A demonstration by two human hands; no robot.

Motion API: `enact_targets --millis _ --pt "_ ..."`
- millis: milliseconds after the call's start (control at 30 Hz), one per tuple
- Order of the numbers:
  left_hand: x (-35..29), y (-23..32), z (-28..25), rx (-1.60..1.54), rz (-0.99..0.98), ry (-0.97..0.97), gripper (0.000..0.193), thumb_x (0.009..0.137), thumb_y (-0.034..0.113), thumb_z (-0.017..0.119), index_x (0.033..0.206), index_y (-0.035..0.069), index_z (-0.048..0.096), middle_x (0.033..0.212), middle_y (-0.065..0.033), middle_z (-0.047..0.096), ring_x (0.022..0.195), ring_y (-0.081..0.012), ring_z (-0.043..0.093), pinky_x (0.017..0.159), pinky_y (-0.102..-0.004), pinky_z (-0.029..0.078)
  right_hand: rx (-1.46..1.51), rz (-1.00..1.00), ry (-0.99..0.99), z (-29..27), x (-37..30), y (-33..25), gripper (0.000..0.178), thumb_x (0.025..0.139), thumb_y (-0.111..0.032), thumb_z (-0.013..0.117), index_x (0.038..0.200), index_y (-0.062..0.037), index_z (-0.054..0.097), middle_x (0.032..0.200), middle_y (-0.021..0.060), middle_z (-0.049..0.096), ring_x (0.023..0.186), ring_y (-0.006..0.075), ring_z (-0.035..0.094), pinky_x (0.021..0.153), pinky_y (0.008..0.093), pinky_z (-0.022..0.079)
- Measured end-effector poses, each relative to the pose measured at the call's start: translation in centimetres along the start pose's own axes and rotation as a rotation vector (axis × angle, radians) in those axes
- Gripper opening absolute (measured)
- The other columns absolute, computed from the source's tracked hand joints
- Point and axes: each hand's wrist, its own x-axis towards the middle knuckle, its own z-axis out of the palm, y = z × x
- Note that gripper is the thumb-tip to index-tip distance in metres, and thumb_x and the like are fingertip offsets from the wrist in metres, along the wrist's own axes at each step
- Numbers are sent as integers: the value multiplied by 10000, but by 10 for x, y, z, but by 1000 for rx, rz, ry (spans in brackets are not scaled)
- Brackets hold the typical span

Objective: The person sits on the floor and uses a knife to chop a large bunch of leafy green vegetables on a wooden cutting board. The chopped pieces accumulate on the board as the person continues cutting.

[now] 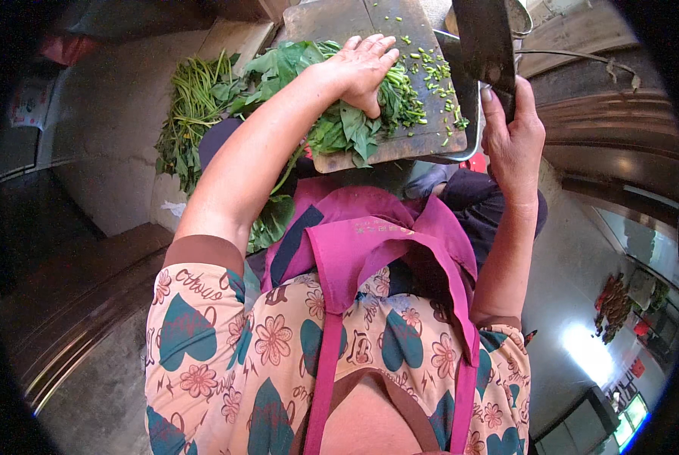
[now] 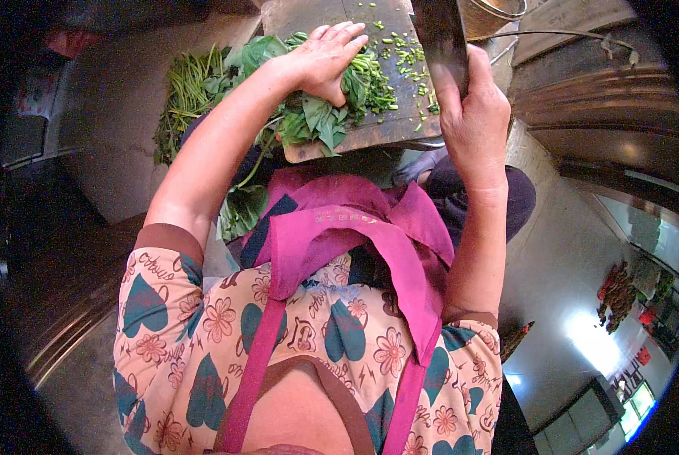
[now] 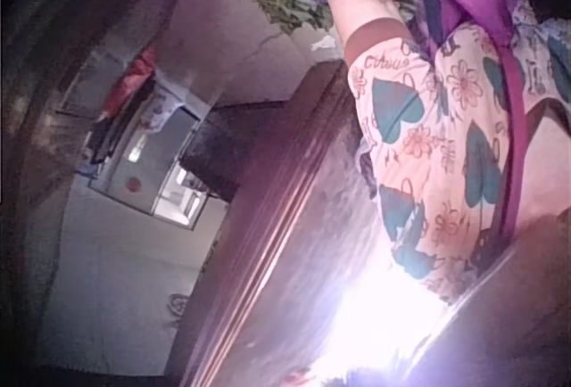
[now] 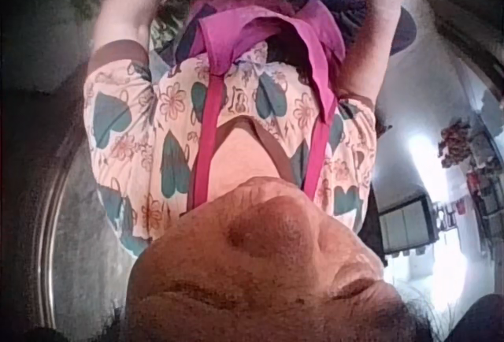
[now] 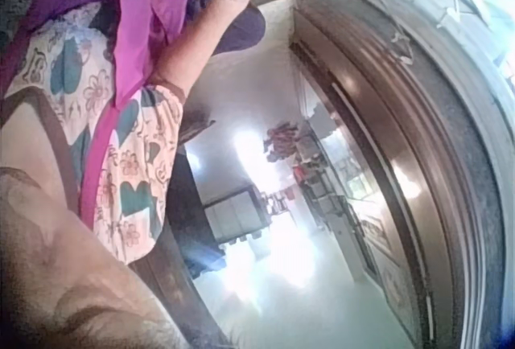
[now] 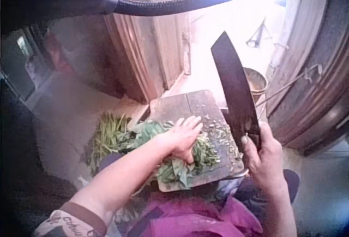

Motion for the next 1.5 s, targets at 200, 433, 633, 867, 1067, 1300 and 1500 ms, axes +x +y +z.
enact_targets --millis 200,433,633,867,1067,1300,1500 --pt "5 5 -14 -83 -87 -154 942 521 366 814 1308 -11 457 1369 -180 429 1312 -318 377 1071 -459 322 -136 87 -156 66 -15 33 283 908 -217 599 1090 -41 473 870 289 622 813 493 602 659 534 471" --pt "-12 29 -18 -50 -172 5 622 536 301 820 1035 31 565 1046 -141 556 1050 -315 542 887 -422 441 30 113 -26 39 -4 -2 280 915 -212 591 1110 -42 481 882 254 635 835 469 611 673 507 483" --pt "-11 35 -27 -63 -232 -55 635 547 349 830 1045 29 601 1056 -163 605 1026 -313 592 898 -397 453 -129 113 -319 81 -7 32 284 917 -239 565 1099 -39 477 843 298 623 819 500 598 708 562 466" --pt "-7 42 -31 -93 -388 -155 674 570 364 817 1101 15 592 1105 -172 594 1022 -308 606 900 -396 450 118 32 83 40 -24 -16 270 912 -184 597 1110 -41 482 830 251 627 770 463 617 635 510 477" --pt "-4 42 -31 -132 -462 -176 714 577 392 815 1123 -2 578 1119 -181 594 1041 -302 604 921 -400 440 -130 -39 -88 61 -25 11 243 906 -183 600 1056 -45 469 766 262 611 740 489 590 617 534 457" --pt "-7 47 -32 -110 -464 -159 687 589 371 799 1117 -8 576 1128 -192 594 1045 -309 602 917 -390 452 -61 -232 236 65 -27 -1 300 901 -178 627 1120 -50 468 801 209 632 714 444 625 587 491 491" --pt "-7 47 -28 -86 -469 -131 686 574 373 800 1105 1 576 1114 -187 594 1050 -299 601 917 -395 451 -61 -107 0 58 -14 -4 272 920 -208 594 1101 -42 478 806 248 629 757 461 616 637 515 481"
